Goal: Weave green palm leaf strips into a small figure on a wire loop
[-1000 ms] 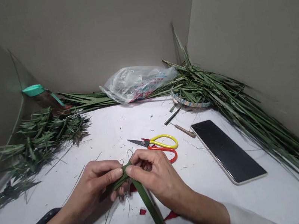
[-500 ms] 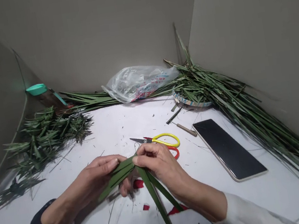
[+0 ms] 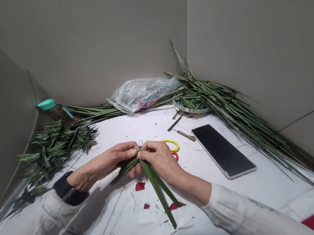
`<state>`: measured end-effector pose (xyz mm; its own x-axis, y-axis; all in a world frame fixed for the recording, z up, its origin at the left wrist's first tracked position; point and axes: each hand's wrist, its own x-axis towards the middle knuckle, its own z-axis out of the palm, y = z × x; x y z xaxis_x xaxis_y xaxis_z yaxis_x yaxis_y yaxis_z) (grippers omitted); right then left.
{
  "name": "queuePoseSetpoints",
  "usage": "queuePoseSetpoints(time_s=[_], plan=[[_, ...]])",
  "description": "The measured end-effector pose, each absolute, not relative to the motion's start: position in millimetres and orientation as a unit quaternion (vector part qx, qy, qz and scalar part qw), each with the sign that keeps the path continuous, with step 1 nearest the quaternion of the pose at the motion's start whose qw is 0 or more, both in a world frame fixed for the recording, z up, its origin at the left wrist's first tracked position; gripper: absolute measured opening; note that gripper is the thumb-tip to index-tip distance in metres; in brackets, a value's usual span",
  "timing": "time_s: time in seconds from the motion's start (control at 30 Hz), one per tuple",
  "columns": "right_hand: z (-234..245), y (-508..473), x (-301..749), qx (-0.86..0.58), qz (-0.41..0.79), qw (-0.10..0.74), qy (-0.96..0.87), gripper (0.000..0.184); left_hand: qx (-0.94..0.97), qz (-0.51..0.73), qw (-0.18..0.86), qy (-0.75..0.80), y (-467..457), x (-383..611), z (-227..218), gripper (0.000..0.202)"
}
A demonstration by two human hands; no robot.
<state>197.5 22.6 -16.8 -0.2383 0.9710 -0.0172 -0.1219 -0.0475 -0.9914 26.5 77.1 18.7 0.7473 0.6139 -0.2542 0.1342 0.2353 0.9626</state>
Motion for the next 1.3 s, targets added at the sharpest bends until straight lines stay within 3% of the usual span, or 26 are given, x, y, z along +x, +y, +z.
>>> queuePoseSetpoints(time_s=[0.23,0.43,0.5,0.57,0.83,1.3], plan=[[-14,23,200,-0.419,0.605,0.392,-0.551,0.030,0.629,0.143,0.695,0.318,78,24,18,0.019],[-21,21,193,-0.422,0.581,0.324,-0.616,0.031,0.594,0.210,0.684,0.367,36,8,-5,0.025],[-21,19,191,-0.419,0.565,0.318,-0.636,0.023,0.583,0.239,0.675,0.384,26,7,-9,0.025],[-20,17,190,-0.421,0.546,0.324,-0.648,0.015,0.568,0.264,0.670,0.397,21,7,-10,0.024],[-14,14,191,-0.447,0.493,0.370,-0.648,0.016,0.496,0.281,0.720,0.396,18,3,-6,0.022],[-16,19,195,-0.390,0.572,0.402,-0.600,0.014,0.401,0.255,0.801,0.364,14,3,-7,0.021]])
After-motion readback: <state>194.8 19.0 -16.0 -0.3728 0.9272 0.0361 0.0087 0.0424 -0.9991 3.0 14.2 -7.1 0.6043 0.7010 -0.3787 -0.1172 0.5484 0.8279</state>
